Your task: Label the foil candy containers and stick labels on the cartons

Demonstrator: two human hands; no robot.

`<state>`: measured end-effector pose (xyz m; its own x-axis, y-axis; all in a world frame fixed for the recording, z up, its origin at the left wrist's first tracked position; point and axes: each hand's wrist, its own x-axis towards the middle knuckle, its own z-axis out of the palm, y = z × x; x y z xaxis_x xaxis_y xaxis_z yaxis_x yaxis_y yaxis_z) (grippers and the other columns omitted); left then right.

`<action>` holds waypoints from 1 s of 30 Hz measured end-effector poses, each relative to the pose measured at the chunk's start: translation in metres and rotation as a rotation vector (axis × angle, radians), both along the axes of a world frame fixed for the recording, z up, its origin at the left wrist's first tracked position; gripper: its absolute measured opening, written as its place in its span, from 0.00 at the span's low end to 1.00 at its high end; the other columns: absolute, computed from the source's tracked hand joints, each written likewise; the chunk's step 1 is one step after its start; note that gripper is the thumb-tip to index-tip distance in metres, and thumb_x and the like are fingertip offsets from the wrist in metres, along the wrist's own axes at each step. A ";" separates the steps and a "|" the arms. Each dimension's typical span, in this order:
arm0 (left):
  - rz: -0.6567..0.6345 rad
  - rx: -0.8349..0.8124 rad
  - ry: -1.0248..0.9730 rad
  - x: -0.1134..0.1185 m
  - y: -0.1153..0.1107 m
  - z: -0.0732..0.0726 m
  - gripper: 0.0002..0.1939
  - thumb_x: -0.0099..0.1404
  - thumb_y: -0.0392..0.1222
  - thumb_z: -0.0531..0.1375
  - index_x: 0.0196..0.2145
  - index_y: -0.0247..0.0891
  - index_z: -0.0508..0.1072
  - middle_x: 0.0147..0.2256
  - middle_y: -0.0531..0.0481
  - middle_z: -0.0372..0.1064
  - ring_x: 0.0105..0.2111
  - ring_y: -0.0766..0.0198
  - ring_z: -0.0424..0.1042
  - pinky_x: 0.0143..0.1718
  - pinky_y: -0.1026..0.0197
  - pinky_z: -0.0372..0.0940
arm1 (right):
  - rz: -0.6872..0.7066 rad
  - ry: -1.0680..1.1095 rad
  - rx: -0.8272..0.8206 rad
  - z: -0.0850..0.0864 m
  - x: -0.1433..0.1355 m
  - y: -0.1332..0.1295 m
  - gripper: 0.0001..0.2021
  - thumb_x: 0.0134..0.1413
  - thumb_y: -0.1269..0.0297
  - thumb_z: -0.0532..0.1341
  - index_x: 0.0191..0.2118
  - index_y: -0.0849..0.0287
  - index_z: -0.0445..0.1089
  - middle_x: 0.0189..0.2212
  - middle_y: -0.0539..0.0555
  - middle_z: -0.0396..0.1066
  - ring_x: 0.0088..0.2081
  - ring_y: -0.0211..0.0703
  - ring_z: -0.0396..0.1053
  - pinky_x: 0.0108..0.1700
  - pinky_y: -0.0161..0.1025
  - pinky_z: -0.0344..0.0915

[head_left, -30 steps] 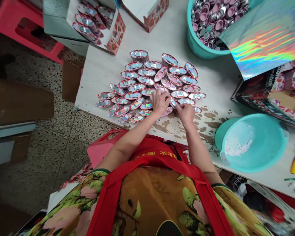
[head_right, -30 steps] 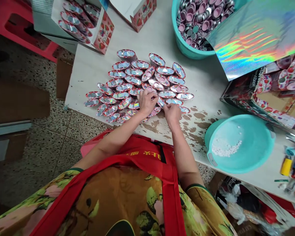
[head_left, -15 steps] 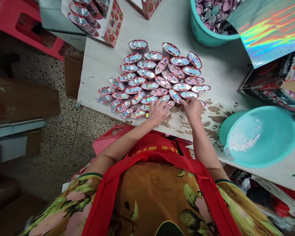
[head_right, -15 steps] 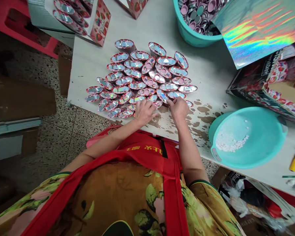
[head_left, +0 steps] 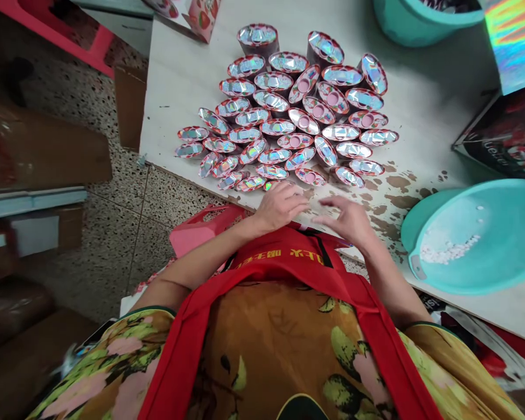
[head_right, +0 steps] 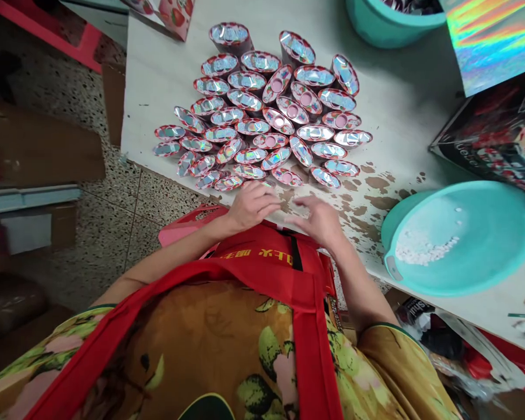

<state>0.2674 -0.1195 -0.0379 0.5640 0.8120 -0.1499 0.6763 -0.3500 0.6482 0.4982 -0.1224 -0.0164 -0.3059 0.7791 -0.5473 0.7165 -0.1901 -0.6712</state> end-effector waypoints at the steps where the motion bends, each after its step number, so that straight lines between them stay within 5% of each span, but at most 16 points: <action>1: -0.046 -0.009 -0.017 -0.005 -0.010 0.004 0.14 0.73 0.51 0.55 0.43 0.44 0.78 0.41 0.46 0.74 0.43 0.57 0.67 0.45 0.53 0.57 | 0.095 0.029 -0.064 0.003 -0.002 -0.011 0.18 0.53 0.50 0.68 0.47 0.52 0.77 0.45 0.56 0.79 0.44 0.52 0.74 0.45 0.42 0.65; 5: -0.178 -0.029 -0.002 -0.014 -0.040 0.001 0.18 0.75 0.45 0.48 0.46 0.43 0.77 0.41 0.42 0.77 0.40 0.58 0.69 0.41 0.54 0.58 | 0.240 -0.038 -0.197 -0.008 -0.017 -0.029 0.11 0.64 0.60 0.58 0.39 0.52 0.78 0.39 0.54 0.80 0.38 0.48 0.74 0.40 0.38 0.62; 10: -0.093 -0.088 -0.063 -0.011 -0.048 -0.020 0.18 0.74 0.39 0.49 0.50 0.41 0.76 0.54 0.38 0.74 0.51 0.54 0.73 0.46 0.51 0.63 | 0.123 -0.070 -0.247 -0.035 -0.019 -0.015 0.11 0.61 0.62 0.57 0.34 0.57 0.76 0.28 0.52 0.77 0.30 0.41 0.68 0.34 0.35 0.56; 14: -0.110 -0.196 -0.241 -0.014 -0.052 -0.019 0.12 0.71 0.39 0.53 0.40 0.42 0.77 0.53 0.42 0.75 0.55 0.55 0.72 0.54 0.50 0.64 | 0.069 -0.062 -0.261 -0.051 -0.013 -0.009 0.11 0.60 0.61 0.58 0.32 0.58 0.76 0.26 0.50 0.74 0.28 0.40 0.65 0.33 0.35 0.55; 16: 0.031 -0.292 -0.342 -0.016 -0.054 -0.012 0.09 0.70 0.40 0.55 0.34 0.41 0.75 0.44 0.44 0.79 0.49 0.57 0.76 0.52 0.53 0.67 | 0.072 -0.082 -0.256 -0.054 -0.012 -0.007 0.11 0.58 0.61 0.58 0.30 0.58 0.75 0.24 0.50 0.73 0.27 0.40 0.63 0.32 0.36 0.54; 20: 0.690 -0.538 -0.508 -0.008 -0.046 0.004 0.05 0.65 0.43 0.61 0.33 0.40 0.71 0.30 0.51 0.76 0.32 0.64 0.77 0.38 0.61 0.71 | -0.060 0.143 -0.233 -0.043 -0.012 0.001 0.15 0.59 0.53 0.58 0.38 0.58 0.77 0.33 0.53 0.77 0.34 0.43 0.70 0.39 0.38 0.61; 22: 0.891 -0.621 -0.615 0.000 -0.035 0.007 0.07 0.61 0.43 0.64 0.33 0.40 0.69 0.28 0.54 0.74 0.30 0.66 0.76 0.36 0.63 0.70 | -0.178 0.330 -0.294 -0.031 -0.013 0.006 0.23 0.60 0.44 0.56 0.44 0.58 0.76 0.40 0.55 0.78 0.37 0.44 0.72 0.40 0.38 0.63; 26: 1.019 -0.656 -0.703 0.013 -0.014 0.002 0.11 0.58 0.43 0.66 0.31 0.39 0.67 0.28 0.56 0.71 0.30 0.66 0.76 0.36 0.63 0.71 | -0.303 0.427 -0.419 -0.019 -0.017 0.011 0.25 0.50 0.37 0.63 0.34 0.58 0.74 0.27 0.50 0.72 0.26 0.37 0.64 0.30 0.35 0.59; 30: 0.948 -0.565 -0.515 0.021 0.002 -0.012 0.05 0.60 0.40 0.64 0.30 0.39 0.70 0.29 0.53 0.72 0.30 0.66 0.73 0.37 0.61 0.69 | -0.454 0.324 -0.317 -0.029 -0.015 0.018 0.22 0.43 0.41 0.68 0.27 0.58 0.69 0.17 0.45 0.60 0.20 0.33 0.53 0.24 0.34 0.50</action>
